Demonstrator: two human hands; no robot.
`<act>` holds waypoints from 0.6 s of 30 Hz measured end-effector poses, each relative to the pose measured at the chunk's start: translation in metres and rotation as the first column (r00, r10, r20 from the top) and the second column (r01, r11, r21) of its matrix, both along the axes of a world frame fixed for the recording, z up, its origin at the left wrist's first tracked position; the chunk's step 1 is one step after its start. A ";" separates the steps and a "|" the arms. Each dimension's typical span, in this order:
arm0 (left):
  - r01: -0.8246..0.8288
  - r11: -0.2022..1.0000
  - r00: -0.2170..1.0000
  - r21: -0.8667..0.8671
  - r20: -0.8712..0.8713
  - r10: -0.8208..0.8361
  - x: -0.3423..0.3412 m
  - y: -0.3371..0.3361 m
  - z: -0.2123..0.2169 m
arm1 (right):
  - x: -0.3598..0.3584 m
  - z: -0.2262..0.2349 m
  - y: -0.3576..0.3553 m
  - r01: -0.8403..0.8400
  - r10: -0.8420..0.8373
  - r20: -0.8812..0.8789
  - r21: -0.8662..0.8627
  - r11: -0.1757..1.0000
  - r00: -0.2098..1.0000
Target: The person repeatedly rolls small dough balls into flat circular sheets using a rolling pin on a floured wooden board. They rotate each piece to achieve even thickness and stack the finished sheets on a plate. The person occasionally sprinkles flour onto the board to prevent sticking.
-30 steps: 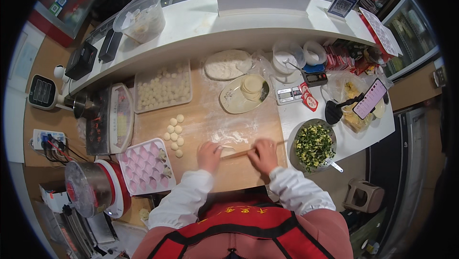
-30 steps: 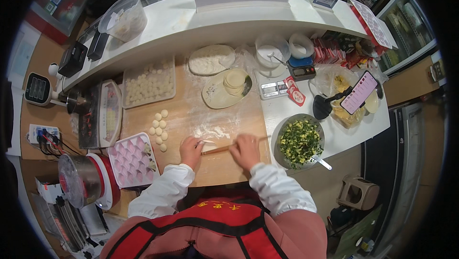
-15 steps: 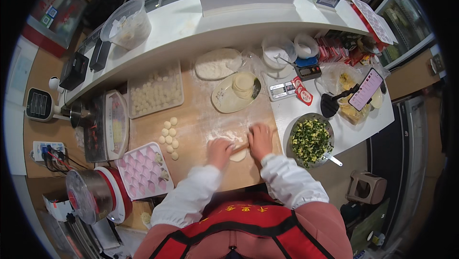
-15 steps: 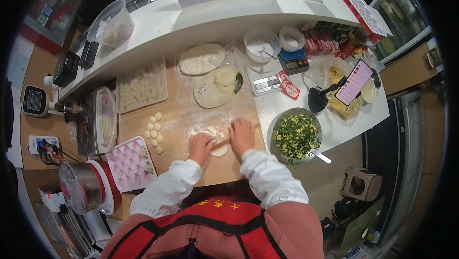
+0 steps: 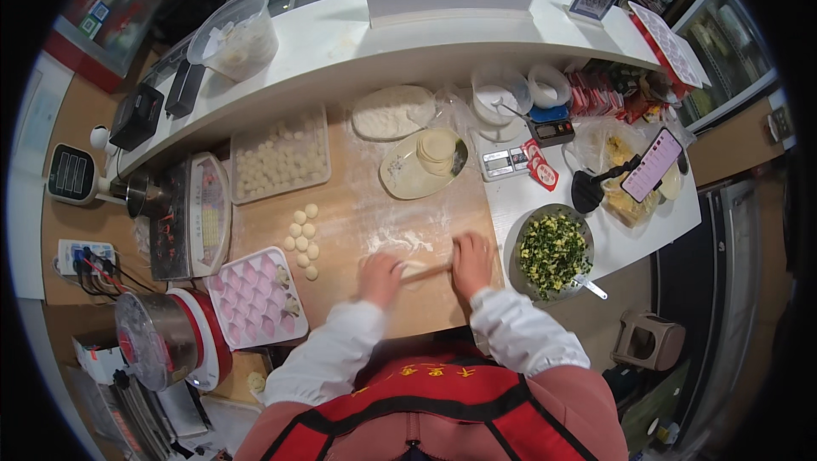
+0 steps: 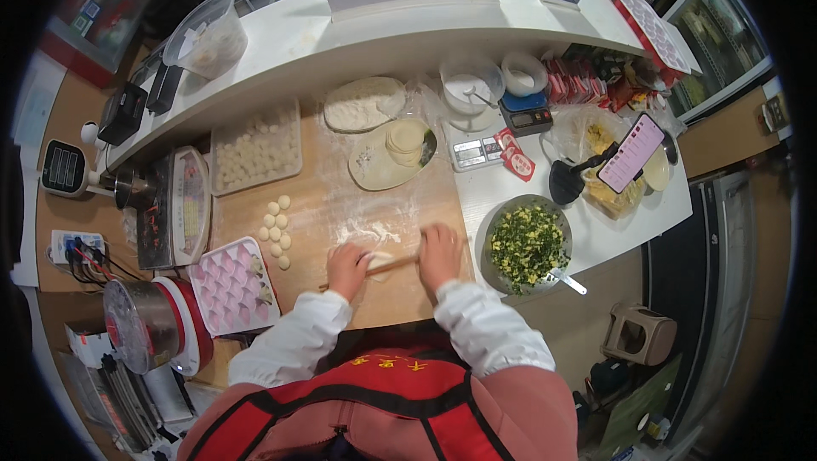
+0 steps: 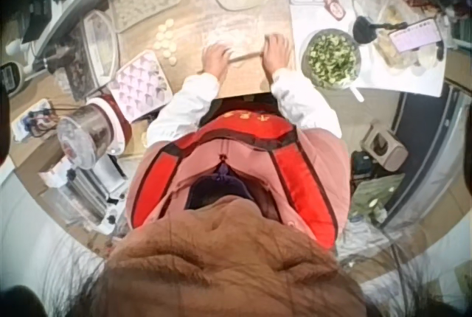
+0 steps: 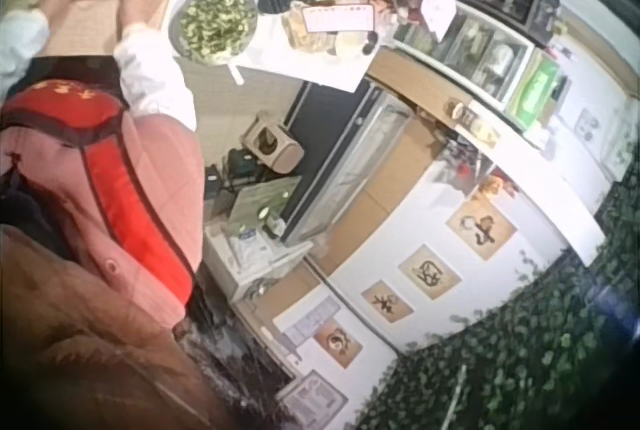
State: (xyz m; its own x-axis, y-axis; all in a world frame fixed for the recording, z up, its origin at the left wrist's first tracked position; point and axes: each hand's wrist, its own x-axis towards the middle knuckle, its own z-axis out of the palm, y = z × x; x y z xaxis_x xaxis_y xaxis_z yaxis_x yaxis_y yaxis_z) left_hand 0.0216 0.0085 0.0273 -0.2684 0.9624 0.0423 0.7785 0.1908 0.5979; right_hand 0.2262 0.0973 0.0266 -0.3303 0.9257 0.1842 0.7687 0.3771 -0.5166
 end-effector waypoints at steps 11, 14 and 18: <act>0.017 0.994 1.000 0.106 0.009 -0.018 -0.009 -0.008 -0.002 | -0.025 0.006 0.038 0.093 -0.093 0.013 -0.012 0.996 0.996; -0.119 0.992 0.993 -0.042 -0.022 0.118 -0.010 -0.021 -0.001 | 0.002 0.017 0.001 0.005 -0.003 0.046 -0.025 1.000 0.999; -0.162 0.986 0.983 -0.051 -0.093 0.157 -0.013 -0.027 -0.001 | 0.003 0.020 -0.011 0.040 -0.041 0.054 0.006 0.999 0.998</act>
State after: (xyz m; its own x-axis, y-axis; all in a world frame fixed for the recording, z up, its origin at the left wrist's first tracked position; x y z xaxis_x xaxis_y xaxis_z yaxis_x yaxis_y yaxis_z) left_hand 0.0083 -0.0184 0.0262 -0.4161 0.9091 0.0183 0.7848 0.3488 0.5123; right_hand 0.2288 0.0867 0.0461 -0.3021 0.9377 0.1715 0.8101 0.3474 -0.4723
